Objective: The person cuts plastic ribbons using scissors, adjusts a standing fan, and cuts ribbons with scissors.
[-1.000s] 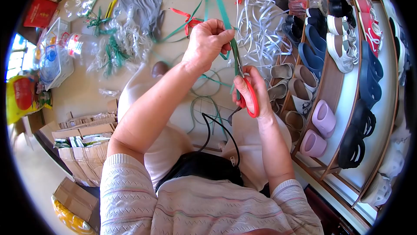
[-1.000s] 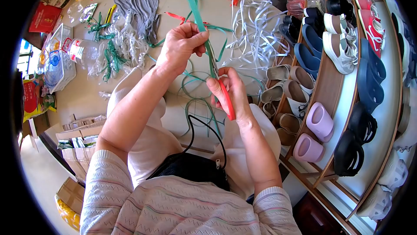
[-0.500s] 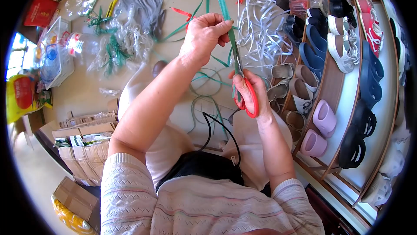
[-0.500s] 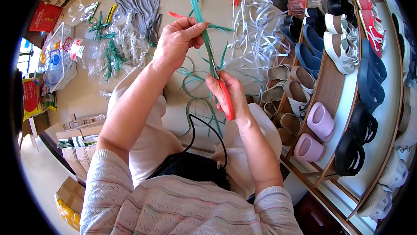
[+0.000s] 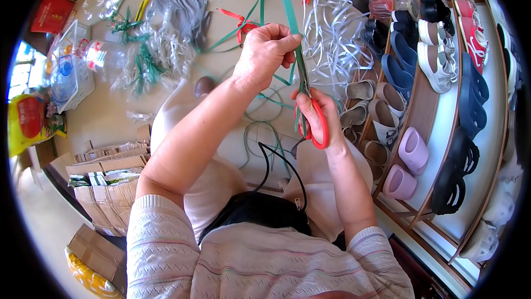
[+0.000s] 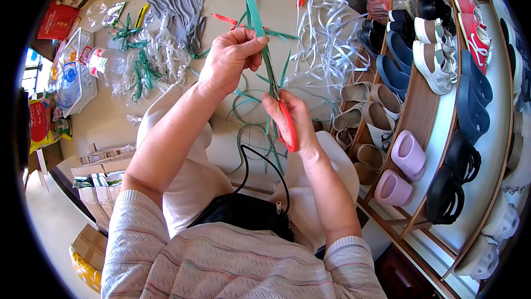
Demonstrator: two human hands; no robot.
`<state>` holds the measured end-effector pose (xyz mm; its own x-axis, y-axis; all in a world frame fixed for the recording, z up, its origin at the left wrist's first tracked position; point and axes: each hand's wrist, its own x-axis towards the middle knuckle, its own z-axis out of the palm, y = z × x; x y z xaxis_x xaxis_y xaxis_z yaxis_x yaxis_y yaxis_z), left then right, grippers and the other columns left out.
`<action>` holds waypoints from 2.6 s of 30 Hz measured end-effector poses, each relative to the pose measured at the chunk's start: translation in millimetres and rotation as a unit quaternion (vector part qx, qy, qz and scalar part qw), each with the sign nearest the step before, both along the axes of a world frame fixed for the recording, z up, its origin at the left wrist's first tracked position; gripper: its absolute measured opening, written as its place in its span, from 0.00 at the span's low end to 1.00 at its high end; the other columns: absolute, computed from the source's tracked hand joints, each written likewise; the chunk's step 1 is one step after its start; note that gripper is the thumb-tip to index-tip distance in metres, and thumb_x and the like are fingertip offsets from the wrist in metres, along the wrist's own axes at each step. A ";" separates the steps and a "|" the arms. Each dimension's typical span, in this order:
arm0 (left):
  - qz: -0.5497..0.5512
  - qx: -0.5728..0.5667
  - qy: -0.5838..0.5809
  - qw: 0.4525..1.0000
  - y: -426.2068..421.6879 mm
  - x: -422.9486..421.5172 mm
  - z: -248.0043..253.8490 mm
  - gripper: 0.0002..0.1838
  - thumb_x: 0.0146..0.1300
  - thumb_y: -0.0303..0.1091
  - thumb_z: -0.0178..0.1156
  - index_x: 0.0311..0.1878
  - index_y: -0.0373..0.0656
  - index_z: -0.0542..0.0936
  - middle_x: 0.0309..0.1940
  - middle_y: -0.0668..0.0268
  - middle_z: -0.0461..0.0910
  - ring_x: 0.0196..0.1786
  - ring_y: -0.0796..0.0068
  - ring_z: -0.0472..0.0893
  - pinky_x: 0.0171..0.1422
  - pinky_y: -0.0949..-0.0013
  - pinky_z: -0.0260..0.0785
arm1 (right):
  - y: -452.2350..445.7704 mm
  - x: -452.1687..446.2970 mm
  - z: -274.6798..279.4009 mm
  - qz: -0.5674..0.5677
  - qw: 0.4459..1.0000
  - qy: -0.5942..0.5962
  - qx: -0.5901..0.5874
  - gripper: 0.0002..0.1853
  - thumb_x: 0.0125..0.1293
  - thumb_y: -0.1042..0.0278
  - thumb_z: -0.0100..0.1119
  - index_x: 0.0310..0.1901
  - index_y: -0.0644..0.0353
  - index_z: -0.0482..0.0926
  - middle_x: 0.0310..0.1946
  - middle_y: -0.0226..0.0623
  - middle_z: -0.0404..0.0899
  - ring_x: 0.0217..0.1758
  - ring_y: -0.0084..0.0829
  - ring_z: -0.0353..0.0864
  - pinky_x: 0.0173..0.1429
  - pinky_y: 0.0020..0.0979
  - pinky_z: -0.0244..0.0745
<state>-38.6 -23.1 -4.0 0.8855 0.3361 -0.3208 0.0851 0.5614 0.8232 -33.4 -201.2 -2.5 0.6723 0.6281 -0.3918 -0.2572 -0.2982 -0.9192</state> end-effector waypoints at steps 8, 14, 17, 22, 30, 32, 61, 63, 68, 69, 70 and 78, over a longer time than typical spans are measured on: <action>0.035 0.042 0.007 0.998 16.6 6.2 1.0 0.08 0.58 0.33 0.62 0.30 0.39 0.76 0.18 0.71 0.72 0.18 0.82 0.69 0.25 0.78 0.62 | -1.2 -5.5 -0.7 0.004 0.999 0.009 -0.037 0.19 0.59 0.50 0.62 0.32 0.60 0.72 0.17 0.22 0.66 0.17 0.14 0.62 0.22 0.19 0.57; 0.044 0.132 -0.003 0.990 20.7 4.8 3.1 0.08 0.59 0.33 0.61 0.29 0.38 0.76 0.17 0.71 0.72 0.19 0.84 0.69 0.24 0.79 0.61 | 0.0 -5.4 -1.0 -0.037 0.993 -0.084 -0.067 0.22 0.54 0.56 0.67 0.39 0.62 0.69 0.17 0.26 0.70 0.17 0.15 0.65 0.22 0.18 0.61; 0.035 0.169 -0.016 0.985 19.9 5.3 3.8 0.09 0.59 0.33 0.61 0.29 0.39 0.76 0.17 0.72 0.73 0.19 0.85 0.69 0.25 0.79 0.61 | -5.9 0.0 -14.3 -0.012 0.987 -0.150 -0.062 0.21 0.54 0.59 0.68 0.40 0.61 0.68 0.18 0.26 0.71 0.19 0.16 0.68 0.24 0.17 0.64; 0.037 0.131 -0.024 0.990 17.7 6.0 3.7 0.09 0.59 0.35 0.62 0.28 0.40 0.75 0.17 0.72 0.73 0.19 0.84 0.70 0.25 0.79 0.62 | -1.6 -0.5 2.2 -0.028 1.000 0.004 0.003 0.19 0.56 0.62 0.66 0.41 0.62 0.69 0.21 0.28 0.73 0.23 0.18 0.74 0.28 0.18 0.68; 0.024 0.067 -0.051 0.996 17.3 5.0 1.7 0.09 0.59 0.35 0.62 0.29 0.40 0.75 0.18 0.70 0.73 0.20 0.83 0.70 0.27 0.78 0.64 | -3.9 2.6 6.4 -0.045 0.995 0.085 0.026 0.22 0.59 0.59 0.62 0.47 0.62 0.65 0.23 0.32 0.75 0.18 0.20 0.73 0.20 0.17 0.65; 0.024 0.071 -0.057 0.996 18.3 4.8 2.3 0.09 0.59 0.35 0.61 0.29 0.40 0.75 0.19 0.70 0.73 0.21 0.83 0.71 0.27 0.78 0.64 | -6.0 3.8 10.5 -0.033 0.994 0.099 0.041 0.22 0.59 0.59 0.62 0.47 0.62 0.65 0.22 0.32 0.75 0.17 0.20 0.73 0.19 0.18 0.64; -0.084 0.049 -0.021 0.995 17.9 3.9 1.8 0.07 0.58 0.31 0.61 0.33 0.38 0.77 0.21 0.71 0.73 0.20 0.83 0.72 0.25 0.78 0.64 | -5.8 -0.2 8.1 0.009 0.988 0.125 0.094 0.21 0.64 0.51 0.54 0.46 0.63 0.70 0.18 0.25 0.66 0.15 0.16 0.62 0.20 0.19 0.57; -0.082 0.046 -0.016 0.995 17.8 3.9 2.5 0.07 0.58 0.31 0.61 0.33 0.38 0.77 0.21 0.71 0.73 0.20 0.82 0.72 0.25 0.78 0.64 | -4.5 -1.8 9.3 0.007 0.990 0.117 0.076 0.20 0.64 0.51 0.55 0.44 0.62 0.71 0.17 0.23 0.64 0.15 0.15 0.60 0.19 0.18 0.56; -0.033 0.024 -0.003 0.999 20.5 4.0 7.6 0.07 0.58 0.31 0.62 0.32 0.37 0.76 0.20 0.70 0.73 0.20 0.82 0.72 0.25 0.77 0.65 | -2.1 -6.9 11.2 -0.013 0.991 0.126 0.043 0.18 0.63 0.52 0.57 0.41 0.61 0.72 0.16 0.21 0.62 0.14 0.13 0.59 0.18 0.17 0.54; -0.026 0.038 -0.003 0.999 21.3 4.6 6.8 0.07 0.58 0.31 0.62 0.32 0.37 0.76 0.20 0.70 0.73 0.20 0.82 0.72 0.25 0.77 0.65 | -2.3 -7.8 10.3 -0.011 0.992 0.120 0.033 0.18 0.63 0.52 0.57 0.41 0.61 0.72 0.16 0.20 0.62 0.14 0.12 0.58 0.17 0.17 0.54; -0.019 0.053 -0.003 0.998 22.5 5.4 5.4 0.08 0.58 0.32 0.62 0.32 0.37 0.76 0.20 0.69 0.73 0.20 0.82 0.72 0.25 0.77 0.65 | -2.4 -7.9 9.0 -0.009 0.992 0.120 0.036 0.18 0.63 0.52 0.57 0.41 0.61 0.72 0.16 0.20 0.62 0.14 0.12 0.58 0.17 0.17 0.54; -0.033 0.085 -0.001 0.996 17.2 3.1 5.5 0.08 0.57 0.31 0.62 0.30 0.38 0.75 0.19 0.70 0.74 0.19 0.83 0.72 0.23 0.78 0.64 | -3.4 -6.6 6.4 -0.004 0.992 0.120 0.043 0.18 0.63 0.53 0.56 0.41 0.61 0.72 0.16 0.20 0.62 0.13 0.12 0.58 0.17 0.16 0.53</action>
<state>-35.5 -6.0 1.5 0.9079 0.3265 -0.2629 0.1162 0.4066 0.9062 -40.0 -204.6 3.9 0.5714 0.6615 -0.4857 -0.4728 -0.2183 -0.8537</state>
